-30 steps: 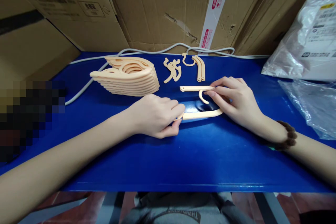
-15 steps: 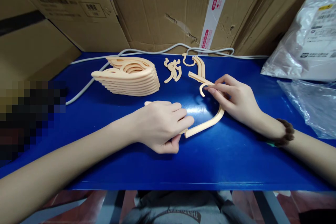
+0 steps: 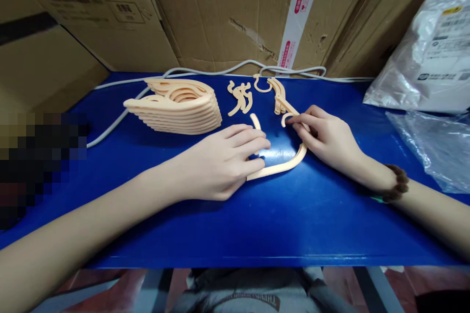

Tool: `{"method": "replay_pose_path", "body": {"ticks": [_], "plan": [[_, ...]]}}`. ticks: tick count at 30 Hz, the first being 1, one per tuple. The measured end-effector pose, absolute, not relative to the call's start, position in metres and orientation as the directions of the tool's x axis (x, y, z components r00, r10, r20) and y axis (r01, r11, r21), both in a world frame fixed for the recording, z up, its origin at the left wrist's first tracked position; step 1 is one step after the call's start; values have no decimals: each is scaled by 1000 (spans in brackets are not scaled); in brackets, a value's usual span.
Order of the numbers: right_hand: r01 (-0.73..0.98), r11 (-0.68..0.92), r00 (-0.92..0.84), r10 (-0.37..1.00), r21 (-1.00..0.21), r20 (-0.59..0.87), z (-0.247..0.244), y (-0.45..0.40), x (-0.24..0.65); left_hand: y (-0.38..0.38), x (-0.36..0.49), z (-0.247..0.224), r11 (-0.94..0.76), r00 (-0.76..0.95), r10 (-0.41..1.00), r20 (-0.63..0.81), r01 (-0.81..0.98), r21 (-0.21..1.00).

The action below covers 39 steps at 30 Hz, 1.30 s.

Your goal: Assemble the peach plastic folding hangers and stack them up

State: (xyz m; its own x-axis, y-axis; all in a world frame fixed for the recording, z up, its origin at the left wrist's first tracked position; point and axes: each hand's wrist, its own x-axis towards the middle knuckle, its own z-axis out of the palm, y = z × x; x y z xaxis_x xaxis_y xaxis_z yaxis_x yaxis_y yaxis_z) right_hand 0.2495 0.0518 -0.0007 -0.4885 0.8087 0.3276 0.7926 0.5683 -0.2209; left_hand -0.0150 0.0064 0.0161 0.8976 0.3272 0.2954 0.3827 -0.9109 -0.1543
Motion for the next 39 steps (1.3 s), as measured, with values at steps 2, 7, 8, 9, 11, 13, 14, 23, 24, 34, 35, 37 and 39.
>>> {"method": "replay_pose_path", "body": {"ticks": [2, 7, 8, 9, 11, 13, 14, 23, 24, 34, 35, 37, 39], "plan": [[795, 563, -485, 814, -227, 319, -1, 52, 250, 9, -17, 15, -895, 882, 349, 318, 414, -167], [796, 561, -490, 817, -227, 303, 0, 54, 252, 12, -20, 8, -863, 862, 406, 304, 471, -183], [796, 562, -492, 817, -225, 302, 0, 55, 252, 12, -20, 8, -856, 862, 418, 287, 480, -192], [798, 560, -490, 818, -223, 301, 0, 55, 252, 11, -20, 7, -851, 863, 427, 271, 485, -201], [806, 550, -480, 824, -220, 301, 1, 55, 252, 11, -20, 7, -845, 863, 436, 256, 491, -214], [813, 540, -470, 830, -218, 300, 1, 55, 252, 11, -19, 8, -843, 863, 439, 250, 492, -217], [814, 538, -470, 831, -217, 298, 1, 55, 252, 11, -19, 8, -843, 863, 442, 245, 492, -215], [817, 542, -478, 828, -198, 292, 0, 55, 252, 8, -19, 14, -886, 873, 444, 200, 462, -49], [816, 542, -480, 828, -199, 290, 0, 55, 252, 7, -19, 15, -885, 868, 448, 213, 465, -32], [821, 537, -478, 832, -192, 280, 1, 53, 251, 9, -16, 7, -878, 849, 445, 284, 476, -45], [822, 537, -478, 832, -192, 282, 1, 53, 251, 9, -16, 7, -878, 848, 447, 286, 476, -40], [821, 539, -480, 830, -188, 285, 1, 52, 250, 10, -16, 6, -874, 842, 454, 290, 484, -36], [821, 541, -484, 829, -182, 280, 1, 53, 250, 10, -16, 5, -871, 840, 457, 294, 489, -41]]}}
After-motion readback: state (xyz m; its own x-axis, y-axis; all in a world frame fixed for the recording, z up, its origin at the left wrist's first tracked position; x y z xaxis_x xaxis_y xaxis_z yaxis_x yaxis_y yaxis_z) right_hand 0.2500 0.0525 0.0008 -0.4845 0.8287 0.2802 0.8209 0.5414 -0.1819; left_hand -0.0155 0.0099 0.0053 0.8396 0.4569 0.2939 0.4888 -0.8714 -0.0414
